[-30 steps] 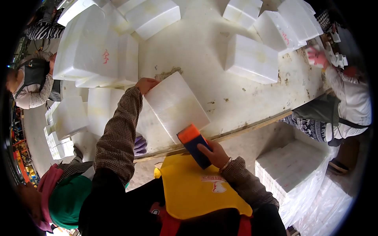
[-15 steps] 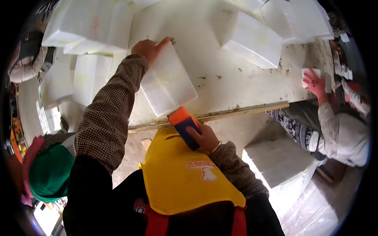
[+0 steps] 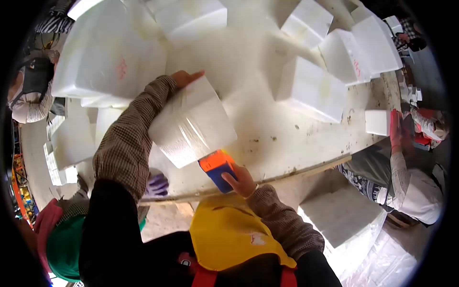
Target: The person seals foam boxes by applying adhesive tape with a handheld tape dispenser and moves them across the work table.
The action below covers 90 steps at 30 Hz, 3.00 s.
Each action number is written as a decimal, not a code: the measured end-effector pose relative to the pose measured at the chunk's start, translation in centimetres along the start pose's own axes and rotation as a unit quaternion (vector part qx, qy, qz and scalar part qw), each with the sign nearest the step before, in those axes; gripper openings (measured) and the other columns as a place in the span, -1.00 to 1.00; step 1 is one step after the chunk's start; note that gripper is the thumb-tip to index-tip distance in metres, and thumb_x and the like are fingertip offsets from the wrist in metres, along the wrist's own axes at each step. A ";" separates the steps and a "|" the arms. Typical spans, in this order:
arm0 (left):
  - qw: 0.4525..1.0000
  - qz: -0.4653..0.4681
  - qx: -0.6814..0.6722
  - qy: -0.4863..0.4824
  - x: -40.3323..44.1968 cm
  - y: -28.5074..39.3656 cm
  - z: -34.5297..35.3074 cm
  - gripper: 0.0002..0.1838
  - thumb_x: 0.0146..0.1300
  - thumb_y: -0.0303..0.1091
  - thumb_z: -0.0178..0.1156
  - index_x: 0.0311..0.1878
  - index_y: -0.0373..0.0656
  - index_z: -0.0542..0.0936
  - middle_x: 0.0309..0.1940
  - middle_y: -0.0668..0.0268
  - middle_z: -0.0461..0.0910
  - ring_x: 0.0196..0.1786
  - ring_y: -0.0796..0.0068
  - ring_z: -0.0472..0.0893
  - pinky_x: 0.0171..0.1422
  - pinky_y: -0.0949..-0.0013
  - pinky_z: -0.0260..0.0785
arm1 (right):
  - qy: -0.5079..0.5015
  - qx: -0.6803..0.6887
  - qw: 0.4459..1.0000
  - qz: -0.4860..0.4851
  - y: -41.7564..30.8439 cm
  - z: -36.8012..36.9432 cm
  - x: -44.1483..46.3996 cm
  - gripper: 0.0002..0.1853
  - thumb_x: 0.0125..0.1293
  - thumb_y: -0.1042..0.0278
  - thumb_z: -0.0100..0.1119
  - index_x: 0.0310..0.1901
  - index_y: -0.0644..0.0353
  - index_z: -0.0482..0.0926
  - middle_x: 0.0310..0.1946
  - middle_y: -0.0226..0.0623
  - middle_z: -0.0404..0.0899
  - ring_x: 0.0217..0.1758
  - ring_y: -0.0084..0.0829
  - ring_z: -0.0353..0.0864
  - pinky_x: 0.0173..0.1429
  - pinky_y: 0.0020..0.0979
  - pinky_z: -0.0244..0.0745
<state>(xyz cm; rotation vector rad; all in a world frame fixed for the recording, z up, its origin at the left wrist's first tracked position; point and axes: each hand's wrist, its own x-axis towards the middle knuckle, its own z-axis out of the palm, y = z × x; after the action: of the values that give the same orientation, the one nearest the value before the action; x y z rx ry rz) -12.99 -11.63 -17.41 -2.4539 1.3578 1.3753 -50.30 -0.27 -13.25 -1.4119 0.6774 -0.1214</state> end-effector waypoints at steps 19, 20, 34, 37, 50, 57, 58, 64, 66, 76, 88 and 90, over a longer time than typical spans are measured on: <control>0.883 0.095 -0.369 -0.275 -15.2 9.2 -2.4 -0.35 0.23 0.19 -0.02 0.14 -0.21 0.42 0.04 0.19 0.49 0.05 0.47 0.46 0.15 0.40 0.30 | 0.076 0.041 0.986 0.142 -16.1 -3.9 -2.9 -0.55 0.27 0.03 0.06 -0.18 0.37 0.53 -0.48 -0.27 0.58 -0.47 -0.55 0.53 -0.33 -0.49 0.42; 0.847 0.050 -0.433 -0.303 -13.9 9.4 -1.4 -0.37 0.25 0.15 -0.03 0.17 -0.20 0.40 0.07 0.19 0.47 0.09 0.48 0.45 0.18 0.42 0.28 | 0.082 0.049 0.980 0.173 -15.9 -5.0 -2.3 -0.52 0.28 -0.01 0.04 -0.29 0.40 0.56 -0.54 -0.33 0.57 -0.50 -0.60 0.50 -0.37 -0.54 0.40; 0.926 0.062 -0.364 0.073 -5.9 5.3 3.6 -0.14 0.25 0.36 -0.56 0.04 -0.12 0.54 0.00 0.15 0.53 0.14 0.21 0.43 0.31 0.25 0.10 | 0.033 0.031 0.975 0.216 -11.3 -7.9 13.4 -0.46 0.28 -0.12 -0.03 -0.28 0.35 0.52 -0.50 -0.18 0.59 -0.50 -0.38 0.62 -0.38 -0.41 0.54; 0.967 0.037 -0.211 0.137 -5.9 7.2 4.9 -0.19 0.27 0.32 -0.50 -0.05 -0.11 0.61 -0.07 0.13 0.57 0.04 0.14 0.50 0.25 0.21 0.19 | 0.025 0.030 0.974 0.223 -8.2 -9.1 9.0 -0.34 0.22 -0.24 -0.06 -0.29 0.41 0.54 -0.48 -0.18 0.59 -0.43 -0.38 0.58 -0.26 -0.43 0.46; 0.968 -0.061 -0.155 0.188 -6.7 11.4 5.1 -0.33 0.34 0.16 -0.33 -0.23 -0.21 0.63 -0.20 0.07 0.60 -0.07 0.21 0.56 0.16 0.25 0.31 | 0.102 0.128 0.969 0.185 -5.4 -0.3 -10.5 -0.55 0.37 0.00 -0.10 -0.27 0.32 0.51 -0.48 -0.44 0.50 -0.43 -0.63 0.44 -0.33 -0.55 0.39; 0.975 -0.044 -0.120 0.180 -6.3 11.1 5.2 -0.36 0.35 0.13 -0.35 -0.17 -0.15 0.62 -0.13 0.08 0.57 -0.02 0.20 0.53 0.19 0.20 0.31 | 0.114 0.092 0.987 0.060 5.2 0.3 -8.5 -0.65 0.39 0.14 -0.12 -0.14 0.30 0.47 -0.40 -0.42 0.51 -0.38 -0.60 0.44 -0.27 -0.53 0.39; 0.976 0.002 -0.114 0.186 -6.0 10.7 5.3 -0.35 0.34 0.16 -0.34 -0.19 -0.18 0.62 -0.15 0.07 0.58 -0.02 0.17 0.53 0.17 0.21 0.31 | 0.107 0.092 0.989 0.041 6.3 0.2 -7.9 -0.65 0.38 0.13 -0.11 -0.15 0.30 0.48 -0.40 -0.40 0.52 -0.38 -0.58 0.45 -0.27 -0.50 0.39; 0.890 0.117 -0.420 0.130 -4.5 3.6 10.7 -0.41 0.39 0.09 -0.34 0.21 -0.23 0.23 0.21 0.17 0.20 0.29 0.36 0.14 0.35 0.33 -0.04 | 0.118 0.015 0.993 0.002 6.2 -1.2 -8.8 -0.63 0.33 0.10 -0.05 -0.21 0.31 0.53 -0.41 -0.27 0.56 -0.37 -0.44 0.49 -0.25 -0.38 0.40; 0.821 0.148 -0.537 0.123 -5.9 3.6 13.0 -0.35 0.41 0.05 -0.34 0.36 -0.26 0.00 0.39 0.19 -0.04 0.43 0.40 -0.06 0.47 0.38 -0.24 | 0.153 -0.010 0.988 0.003 5.3 -0.9 -9.8 -0.62 0.31 0.08 -0.02 -0.24 0.31 0.54 -0.41 -0.23 0.58 -0.36 -0.40 0.50 -0.24 -0.34 0.41; 0.770 -0.013 -0.636 -0.045 -6.5 2.1 16.3 -0.30 0.14 0.32 -0.13 0.17 -0.02 0.37 0.00 0.16 0.47 -0.05 0.26 0.50 0.11 0.04 0.27 | -0.004 0.088 0.981 0.170 -19.8 -8.9 -4.4 -0.52 0.27 -0.12 -0.02 -0.31 0.22 0.61 -0.62 -0.36 0.50 -0.56 -0.52 0.50 -0.43 -0.45 0.42; 0.727 0.242 -0.406 0.498 -21.1 11.7 14.1 -0.78 0.31 -0.31 -0.11 -0.08 -0.17 0.44 -0.24 0.02 0.46 -0.11 0.02 0.45 0.00 0.14 0.31 | -0.118 0.205 0.943 0.235 -20.3 -8.7 4.4 -0.60 0.31 -0.01 -0.03 -0.08 0.19 0.46 -0.32 -0.26 0.60 -0.34 -0.38 0.62 -0.18 -0.34 0.55; 0.747 0.170 -0.348 0.540 -20.5 12.2 13.9 -0.80 0.30 -0.31 -0.08 -0.10 -0.16 0.43 -0.25 -0.01 0.45 -0.13 -0.06 0.44 -0.01 0.12 0.31 | -0.138 0.229 0.935 0.232 -20.1 -9.1 5.5 -0.59 0.31 -0.01 -0.04 -0.05 0.20 0.44 -0.29 -0.22 0.60 -0.32 -0.32 0.63 -0.17 -0.30 0.56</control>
<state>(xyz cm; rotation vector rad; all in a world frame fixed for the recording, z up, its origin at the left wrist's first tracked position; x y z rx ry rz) -35.75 0.18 -7.08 -4.0320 1.6561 0.3057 -44.18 -14.45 3.46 -0.7747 0.6764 0.2740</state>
